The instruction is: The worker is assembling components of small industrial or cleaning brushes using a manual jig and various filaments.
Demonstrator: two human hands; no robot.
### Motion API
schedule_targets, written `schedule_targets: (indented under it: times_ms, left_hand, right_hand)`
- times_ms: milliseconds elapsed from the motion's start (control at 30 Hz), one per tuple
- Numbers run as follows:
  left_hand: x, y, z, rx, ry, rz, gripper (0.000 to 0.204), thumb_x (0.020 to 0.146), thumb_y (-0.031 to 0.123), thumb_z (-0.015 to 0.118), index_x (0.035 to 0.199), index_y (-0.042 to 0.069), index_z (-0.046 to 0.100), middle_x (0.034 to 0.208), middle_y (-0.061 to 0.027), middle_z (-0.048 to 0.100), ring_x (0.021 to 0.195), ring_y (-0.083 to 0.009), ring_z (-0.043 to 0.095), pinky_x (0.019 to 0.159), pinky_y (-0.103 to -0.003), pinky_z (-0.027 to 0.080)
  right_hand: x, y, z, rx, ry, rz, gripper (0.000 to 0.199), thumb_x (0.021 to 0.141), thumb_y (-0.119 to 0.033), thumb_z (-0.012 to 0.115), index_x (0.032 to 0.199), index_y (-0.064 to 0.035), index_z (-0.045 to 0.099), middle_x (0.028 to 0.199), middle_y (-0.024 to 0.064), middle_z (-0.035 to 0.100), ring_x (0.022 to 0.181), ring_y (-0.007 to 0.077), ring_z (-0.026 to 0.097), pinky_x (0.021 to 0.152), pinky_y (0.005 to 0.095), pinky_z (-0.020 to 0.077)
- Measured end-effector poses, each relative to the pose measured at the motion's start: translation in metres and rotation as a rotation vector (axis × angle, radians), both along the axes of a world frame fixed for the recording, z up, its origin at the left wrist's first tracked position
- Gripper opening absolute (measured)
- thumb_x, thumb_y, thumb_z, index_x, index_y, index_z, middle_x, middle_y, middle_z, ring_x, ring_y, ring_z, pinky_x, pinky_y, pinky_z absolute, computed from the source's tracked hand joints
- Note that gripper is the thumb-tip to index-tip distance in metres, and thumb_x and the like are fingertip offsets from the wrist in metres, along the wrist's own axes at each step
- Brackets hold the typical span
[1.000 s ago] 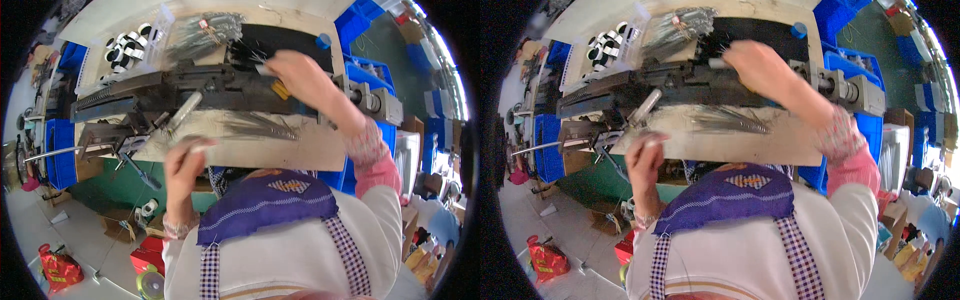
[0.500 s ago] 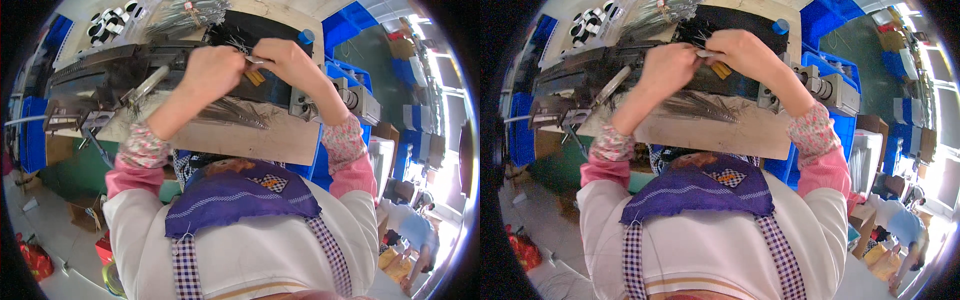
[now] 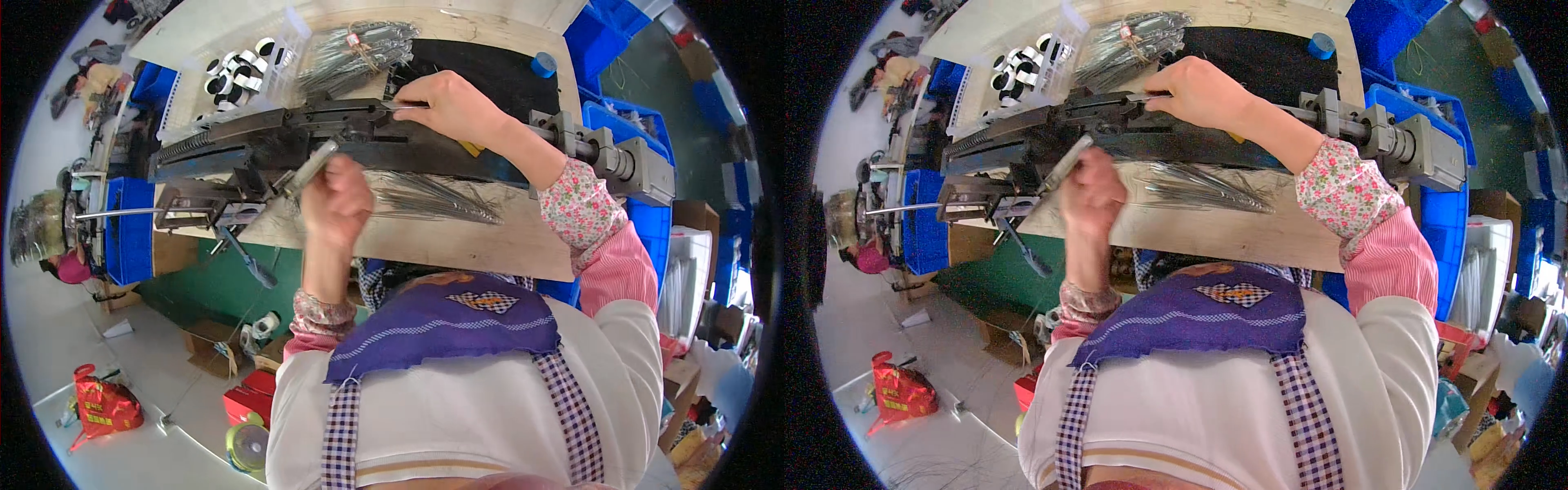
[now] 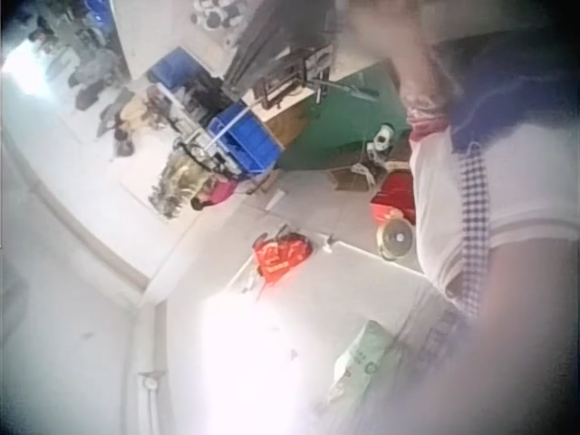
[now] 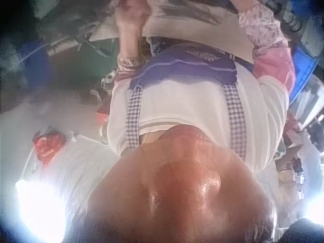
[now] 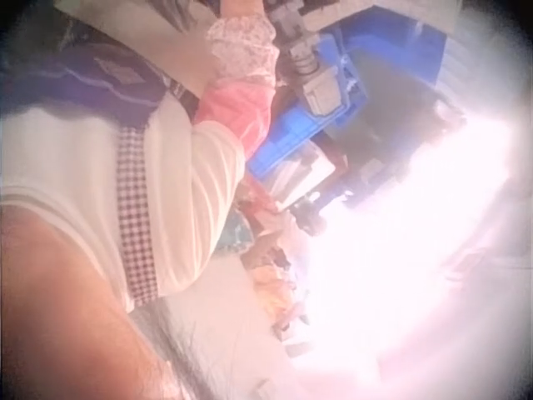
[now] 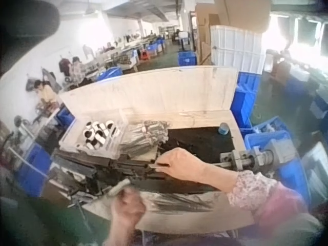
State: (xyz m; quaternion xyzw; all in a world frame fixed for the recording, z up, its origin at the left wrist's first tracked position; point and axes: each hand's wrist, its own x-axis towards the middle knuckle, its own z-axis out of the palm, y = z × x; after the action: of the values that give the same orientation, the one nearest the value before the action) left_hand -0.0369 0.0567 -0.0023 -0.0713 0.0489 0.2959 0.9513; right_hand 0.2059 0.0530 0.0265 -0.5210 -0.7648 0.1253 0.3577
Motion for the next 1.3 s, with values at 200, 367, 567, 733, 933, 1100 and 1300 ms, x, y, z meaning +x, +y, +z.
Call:
schedule_targets:
  times_ms: [200, 367, 567, 733, 933, 1100, 1300]
  left_hand:
    - [0.02, -0.015, 0.048, 0.316, 0.246, -0.052, 0.038, 0.097, 0.037, 0.045, 0.097, 0.0, 0.053, 0.062, -0.0046, 0.051, 0.039, -0.0089, 0.041, 0.036, -0.023, 0.03]
    - [0.041, -0.027, -0.033, 1.161, 1.234, 0.156, 0.018, 0.089, 0.017, 0.06, 0.092, 0.0, 0.054, 0.067, -0.0064, 0.06, 0.049, -0.0094, 0.053, 0.043, -0.026, 0.041]
    - [-0.025, -0.015, -0.044, 1.05, 1.37, 0.108, 0.027, 0.092, 0.028, 0.056, 0.083, 0.002, 0.059, 0.061, -0.0018, 0.058, 0.048, -0.0086, 0.052, 0.044, -0.024, 0.039]
    - [-0.098, 0.022, -0.057, 0.47, 1.381, 0.463, 0.047, 0.097, 0.043, 0.044, 0.085, 0.001, 0.062, 0.061, -0.0019, 0.054, 0.043, -0.008, 0.042, 0.039, -0.023, 0.027]
    - [-0.1, 0.034, -0.073, 0.423, 1.153, 0.529, 0.026, 0.097, 0.027, 0.051, 0.089, 0.003, 0.059, 0.062, 0.0009, 0.048, 0.044, -0.0073, 0.035, 0.039, -0.024, 0.022]
    - [-0.016, -0.023, -0.022, 0.719, 1.101, 0.796, 0.025, 0.099, 0.026, 0.046, 0.086, 0.006, 0.052, 0.06, 0.0041, 0.037, 0.045, -0.0063, 0.03, 0.04, -0.023, 0.023]
    - [0.108, -0.032, 0.036, 1.095, 0.526, -0.146, 0.027, 0.099, 0.025, 0.047, 0.081, 0.006, 0.051, 0.056, 0.0056, 0.034, 0.045, -0.0046, 0.031, 0.04, -0.022, 0.022]
  right_hand:
    - [-0.001, 0.0, -0.002, -0.068, -0.009, 0.007, 0.019, 0.08, -0.015, 0.068, 0.09, 0.0015, 0.067, 0.084, 0.0156, 0.066, 0.078, 0.0329, 0.063, 0.073, 0.0373, 0.0502]
    - [-0.011, -0.001, -0.002, -0.046, 0.031, 0.026, 0.018, 0.078, -0.013, 0.068, 0.088, 0.0014, 0.067, 0.082, 0.0158, 0.065, 0.078, 0.0327, 0.063, 0.072, 0.036, 0.0506]
    - [-0.022, -0.06, 0.016, 0.154, -0.324, -0.125, 0.023, 0.074, -0.009, 0.067, 0.096, -0.008, 0.062, 0.091, 0.0083, 0.056, 0.081, 0.0261, 0.062, 0.068, 0.0379, 0.0532]
    - [-0.004, -0.079, -0.056, -0.225, -0.415, -0.511, 0.028, 0.086, -0.015, 0.058, 0.111, -0.0069, 0.048, 0.09, 0.016, 0.06, 0.079, 0.0397, 0.063, 0.066, 0.0493, 0.0516]
    - [0.023, -0.06, -0.07, -0.484, -0.386, -0.594, 0.027, 0.091, -0.025, 0.054, 0.102, -0.0023, 0.047, 0.086, 0.0206, 0.059, 0.083, 0.0417, 0.061, 0.067, 0.0501, 0.0484]
    - [0.014, -0.133, -0.007, -0.292, -0.098, -0.306, 0.024, 0.091, -0.022, 0.058, 0.093, 0.0004, 0.05, 0.081, 0.0191, 0.06, 0.073, 0.038, 0.06, 0.063, 0.0458, 0.0449]
    - [0.027, -0.151, 0.054, -0.226, 0.182, -0.441, 0.017, 0.089, -0.015, 0.062, 0.088, -0.0003, 0.054, 0.066, 0.0125, 0.054, 0.057, 0.0167, 0.049, 0.055, 0.0302, 0.0416]
